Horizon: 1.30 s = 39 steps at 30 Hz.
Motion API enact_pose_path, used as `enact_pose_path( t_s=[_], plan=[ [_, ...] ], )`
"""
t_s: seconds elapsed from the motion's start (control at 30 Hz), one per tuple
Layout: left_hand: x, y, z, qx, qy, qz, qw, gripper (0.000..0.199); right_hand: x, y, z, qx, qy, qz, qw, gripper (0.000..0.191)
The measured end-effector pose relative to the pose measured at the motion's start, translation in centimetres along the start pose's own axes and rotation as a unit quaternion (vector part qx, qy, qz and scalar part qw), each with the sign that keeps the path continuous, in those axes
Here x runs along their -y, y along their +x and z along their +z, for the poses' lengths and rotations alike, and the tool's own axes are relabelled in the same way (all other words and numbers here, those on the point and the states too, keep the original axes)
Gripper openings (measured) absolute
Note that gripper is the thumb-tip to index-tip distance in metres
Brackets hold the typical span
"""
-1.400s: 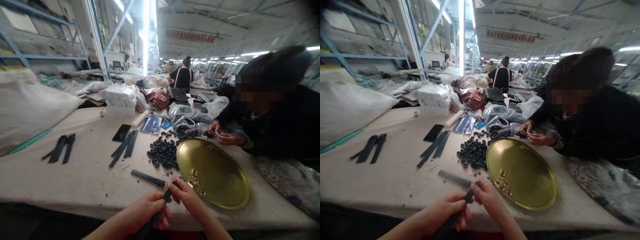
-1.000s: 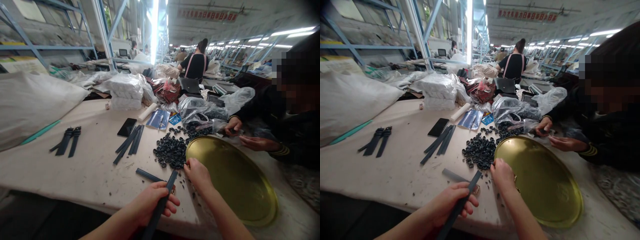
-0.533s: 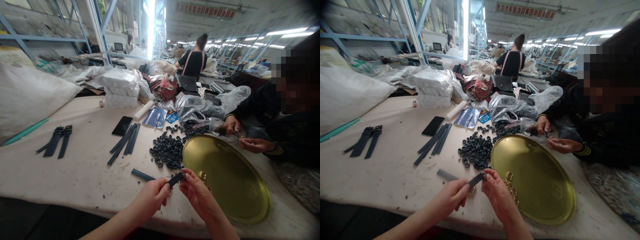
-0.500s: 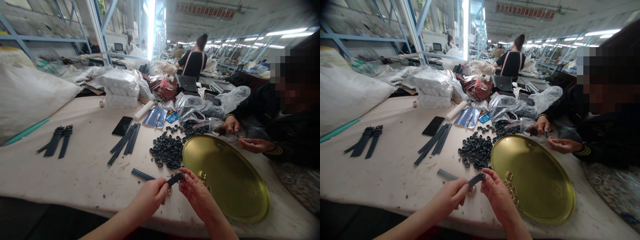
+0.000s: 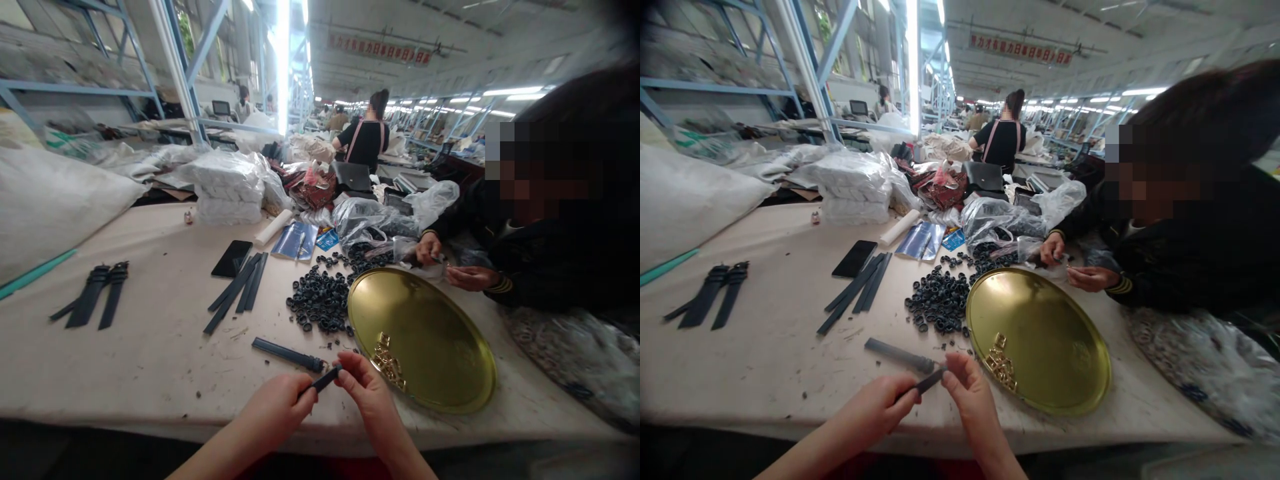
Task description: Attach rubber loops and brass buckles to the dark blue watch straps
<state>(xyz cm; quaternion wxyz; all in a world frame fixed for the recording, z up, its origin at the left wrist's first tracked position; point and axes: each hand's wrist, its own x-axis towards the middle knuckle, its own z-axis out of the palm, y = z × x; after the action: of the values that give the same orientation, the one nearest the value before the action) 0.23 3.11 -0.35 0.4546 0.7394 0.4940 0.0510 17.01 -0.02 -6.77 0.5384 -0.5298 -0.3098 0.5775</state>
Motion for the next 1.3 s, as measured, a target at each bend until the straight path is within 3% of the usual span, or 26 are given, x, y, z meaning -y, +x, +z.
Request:
enact_pose_path(
  t_s=[0.17,0.33,0.4,0.47,0.53,0.6,0.67,0.73,0.83,0.97,1.07,1.3],
  plan=[
    [-0.4,-0.5,0.5,0.032,0.002,0.014,0.999,0.030,-0.6,-1.2,0.2,0.066,-0.066,-0.039,0.995,0.034],
    [-0.9,-0.4,1.9,-0.024,-0.095,0.003,0.995,0.038,-1.2,-2.0,1.2,0.016,-0.059,-0.049,0.997,0.052],
    [-0.9,0.0,2.2,-0.030,-0.112,-0.005,0.993,0.044,-1.5,-2.0,1.3,0.030,-0.034,-0.035,0.998,0.061],
    [-0.8,0.5,2.3,-0.027,-0.122,0.008,0.992,0.042,-1.1,-1.5,0.5,0.059,-0.046,-0.035,0.997,0.063],
    [-0.4,1.3,2.2,-0.024,-0.132,0.021,0.991,0.036,0.3,-0.3,-1.5,0.046,-0.138,-0.065,0.987,0.053],
    [0.2,2.1,2.1,-0.020,-0.157,0.016,0.987,0.038,2.6,1.5,-4.4,-0.027,-0.300,-0.102,0.948,0.034],
    [0.7,2.9,2.3,-0.010,-0.200,0.003,0.980,0.040,4.7,3.4,-7.2,-0.087,-0.479,-0.114,0.866,0.019],
    [0.9,3.5,2.7,0.007,-0.242,-0.006,0.970,0.041,6.1,5.1,-9.0,-0.086,-0.617,-0.099,0.776,0.014],
    [0.6,4.0,3.1,0.018,-0.259,-0.013,0.966,0.044,6.5,6.8,-9.4,-0.066,-0.725,-0.070,0.682,0.014],
    [0.1,4.1,3.4,0.007,-0.254,-0.025,0.967,0.044,6.1,7.5,-8.1,-0.049,-0.778,-0.054,0.624,0.019],
    [-0.1,4.0,3.4,-0.011,-0.251,-0.016,0.968,0.044,6.3,7.6,-8.0,-0.049,-0.773,-0.065,0.629,0.022],
    [-2.2,2.0,2.1,-0.071,-0.210,0.028,0.975,0.038,7.0,7.3,-9.8,-0.059,-0.689,-0.080,0.718,0.010]
  ],
)
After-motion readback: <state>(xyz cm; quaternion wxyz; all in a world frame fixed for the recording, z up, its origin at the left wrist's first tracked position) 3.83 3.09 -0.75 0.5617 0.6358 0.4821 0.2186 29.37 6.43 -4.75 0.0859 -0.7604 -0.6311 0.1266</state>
